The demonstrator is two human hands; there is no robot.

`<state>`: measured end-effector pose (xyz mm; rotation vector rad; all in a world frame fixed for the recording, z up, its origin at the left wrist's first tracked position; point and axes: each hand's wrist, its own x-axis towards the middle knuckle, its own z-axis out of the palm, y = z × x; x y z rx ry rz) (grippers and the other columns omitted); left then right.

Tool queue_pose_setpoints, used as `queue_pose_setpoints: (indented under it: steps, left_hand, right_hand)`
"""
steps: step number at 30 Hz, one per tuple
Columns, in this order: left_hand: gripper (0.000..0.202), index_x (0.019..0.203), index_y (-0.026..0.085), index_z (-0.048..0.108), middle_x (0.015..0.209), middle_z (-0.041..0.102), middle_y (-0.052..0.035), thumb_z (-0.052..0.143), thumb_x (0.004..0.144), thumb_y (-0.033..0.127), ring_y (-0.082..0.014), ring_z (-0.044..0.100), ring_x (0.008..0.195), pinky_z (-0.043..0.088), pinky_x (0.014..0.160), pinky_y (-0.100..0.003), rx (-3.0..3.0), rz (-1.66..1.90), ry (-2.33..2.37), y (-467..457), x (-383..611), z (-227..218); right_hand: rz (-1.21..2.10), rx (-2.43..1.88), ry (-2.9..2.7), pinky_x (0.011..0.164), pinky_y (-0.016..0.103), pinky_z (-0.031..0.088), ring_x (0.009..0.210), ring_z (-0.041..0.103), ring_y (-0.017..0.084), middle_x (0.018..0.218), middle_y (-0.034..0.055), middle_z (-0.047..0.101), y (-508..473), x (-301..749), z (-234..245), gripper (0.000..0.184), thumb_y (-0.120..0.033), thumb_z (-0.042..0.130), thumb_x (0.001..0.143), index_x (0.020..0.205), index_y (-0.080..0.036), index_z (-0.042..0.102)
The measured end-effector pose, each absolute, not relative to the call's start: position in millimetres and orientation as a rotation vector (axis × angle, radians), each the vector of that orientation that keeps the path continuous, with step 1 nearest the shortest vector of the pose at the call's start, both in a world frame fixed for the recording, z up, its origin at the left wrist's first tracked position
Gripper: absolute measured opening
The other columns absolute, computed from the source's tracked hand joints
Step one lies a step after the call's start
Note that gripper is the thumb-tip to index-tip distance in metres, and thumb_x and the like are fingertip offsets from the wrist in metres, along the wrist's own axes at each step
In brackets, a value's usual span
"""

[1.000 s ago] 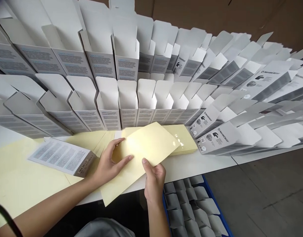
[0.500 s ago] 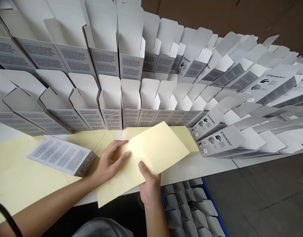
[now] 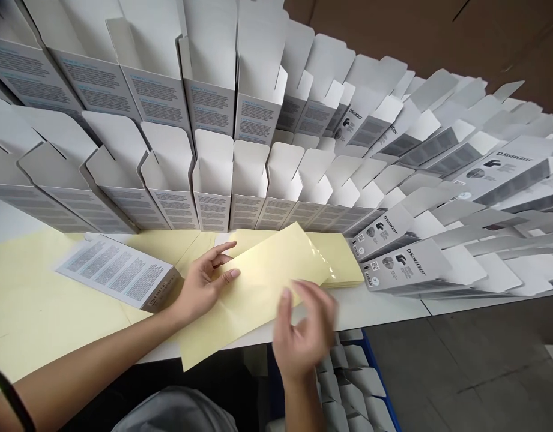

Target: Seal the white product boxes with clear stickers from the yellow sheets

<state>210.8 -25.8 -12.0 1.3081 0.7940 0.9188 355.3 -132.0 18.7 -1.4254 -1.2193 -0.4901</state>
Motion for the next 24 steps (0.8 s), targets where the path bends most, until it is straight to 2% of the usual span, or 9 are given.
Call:
queue_pose_setpoints:
  steps: [2,4,10,17,24]
  left_hand:
    - [0.055,0.132,0.023,0.057,0.093,0.065,-0.0062,0.071,0.081,0.039,-0.0222,0.063,0.090,0.050,0.080,-0.037,1.304,0.926,0.782,-25.1,210.5,-11.5]
    - [0.052,0.129,0.022,0.058,0.089,0.064,-0.0049,0.070,0.081,0.036,-0.0204,0.062,0.087,0.049,0.081,-0.035,1.333,0.957,0.788,-24.4,210.2,-10.6]
    - [0.048,0.130,0.023,0.056,0.085,0.061,-0.0034,0.065,0.083,0.032,-0.0178,0.059,0.084,0.047,0.077,-0.031,1.357,0.961,0.754,-23.6,210.1,-9.8]
    - [0.049,0.136,0.024,0.050,0.083,0.061,-0.0019,0.060,0.089,0.030,-0.0173,0.058,0.082,0.047,0.077,-0.031,1.449,0.987,0.691,-26.6,209.4,-8.5]
    - [0.045,0.137,0.022,0.047,0.085,0.065,-0.0020,0.053,0.092,0.022,-0.0176,0.059,0.086,0.043,0.090,-0.037,1.634,1.032,0.703,-27.8,207.6,-11.0]
  right_hand:
    - [-0.394,-1.451,-1.631,0.080,0.039,0.054,0.092,0.062,0.023,0.098,0.0081,0.066,-121.4,354.5,21.3,0.036,-0.004,0.065,0.084,0.114,-0.025,0.068]
    - [-0.368,-1.457,-1.810,0.080,0.039,0.054,0.090,0.061,0.023,0.096,0.0088,0.068,-109.7,353.6,21.0,0.031,-0.006,0.065,0.086,0.112,-0.022,0.068]
    - [-0.251,-1.504,-1.867,0.074,0.037,0.055,0.085,0.059,0.022,0.088,0.0085,0.066,-95.5,357.4,19.6,0.023,-0.014,0.061,0.091,0.110,-0.020,0.071]
    - [-0.230,-1.459,-1.963,0.071,0.033,0.051,0.080,0.055,0.019,0.082,0.0067,0.063,-92.2,358.2,35.4,0.012,-0.012,0.059,0.091,0.093,-0.018,0.070]
    - [-0.299,-1.423,-2.237,0.067,0.035,0.044,0.071,0.051,0.018,0.074,0.0053,0.059,-87.2,362.7,49.6,0.022,-0.005,0.051,0.092,0.077,-0.017,0.062]
